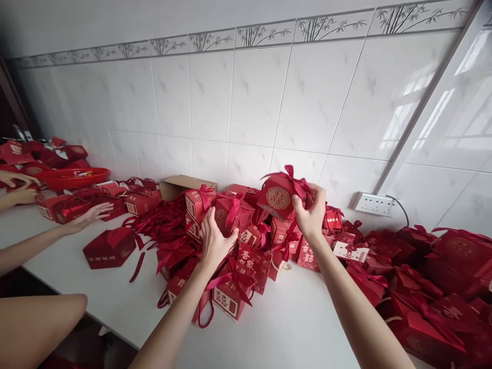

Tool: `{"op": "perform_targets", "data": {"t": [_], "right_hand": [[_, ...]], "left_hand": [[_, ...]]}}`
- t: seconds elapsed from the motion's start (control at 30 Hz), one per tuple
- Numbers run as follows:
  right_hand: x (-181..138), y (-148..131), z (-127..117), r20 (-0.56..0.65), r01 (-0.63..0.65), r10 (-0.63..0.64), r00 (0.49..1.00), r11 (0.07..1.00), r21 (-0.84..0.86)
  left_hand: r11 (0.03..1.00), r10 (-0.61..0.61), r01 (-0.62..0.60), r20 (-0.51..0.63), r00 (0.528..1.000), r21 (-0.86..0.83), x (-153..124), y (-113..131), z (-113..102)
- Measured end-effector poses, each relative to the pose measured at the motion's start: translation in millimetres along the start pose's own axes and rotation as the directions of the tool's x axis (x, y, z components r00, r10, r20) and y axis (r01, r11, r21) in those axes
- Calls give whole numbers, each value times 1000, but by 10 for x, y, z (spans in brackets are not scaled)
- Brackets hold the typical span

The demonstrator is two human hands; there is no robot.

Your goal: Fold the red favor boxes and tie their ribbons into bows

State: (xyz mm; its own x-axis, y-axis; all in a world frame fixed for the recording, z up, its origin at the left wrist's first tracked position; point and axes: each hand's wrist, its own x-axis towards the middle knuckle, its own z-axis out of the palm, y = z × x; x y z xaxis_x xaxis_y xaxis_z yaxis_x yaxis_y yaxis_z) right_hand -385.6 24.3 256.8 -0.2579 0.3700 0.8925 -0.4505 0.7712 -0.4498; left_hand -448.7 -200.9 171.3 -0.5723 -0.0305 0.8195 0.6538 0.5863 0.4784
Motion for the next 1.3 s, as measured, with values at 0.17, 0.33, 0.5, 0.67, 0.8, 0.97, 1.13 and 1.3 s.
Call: {"op": "perform_targets", "data": {"t": [0.17, 0.33, 0.5, 0.67, 0.8, 0.97, 1.13, 1.3], "right_hand": [[415, -182, 670, 139, -74, 69, 988, 997, 32], [567, -231, 1255, 390, -80, 172, 904, 967, -243], [484, -117, 1415, 586, -83, 338, 737, 905, -418], [366, -86, 1386, 713, -1, 394, 580, 876, -483], [361, -210, 1237, 714, 63, 321, 622, 889, -454], [141, -481, 627, 616, 164, 42, 787, 947, -274], [-481, -676, -200, 538, 359, -333, 775, 931, 58], [-926, -688, -267, 686, 270, -210, 696, 963, 20]], "left_hand": [[994, -103, 103, 10, 995, -28, -28, 24, 123], [982, -185, 186, -49, 982, 25, -56, 84, 209], [979, -188, 189, -17, 982, 82, -126, 45, 192], [975, -190, 185, 33, 981, 121, -138, 53, 123], [983, -160, 153, 71, 985, 98, -155, 116, 37], [999, -23, 20, 86, 996, 31, -432, 33, -338], [977, -183, 184, -22, 983, 105, -1062, -325, -865], [873, -480, 467, 77, 874, 141, -1521, -477, -995]]}}
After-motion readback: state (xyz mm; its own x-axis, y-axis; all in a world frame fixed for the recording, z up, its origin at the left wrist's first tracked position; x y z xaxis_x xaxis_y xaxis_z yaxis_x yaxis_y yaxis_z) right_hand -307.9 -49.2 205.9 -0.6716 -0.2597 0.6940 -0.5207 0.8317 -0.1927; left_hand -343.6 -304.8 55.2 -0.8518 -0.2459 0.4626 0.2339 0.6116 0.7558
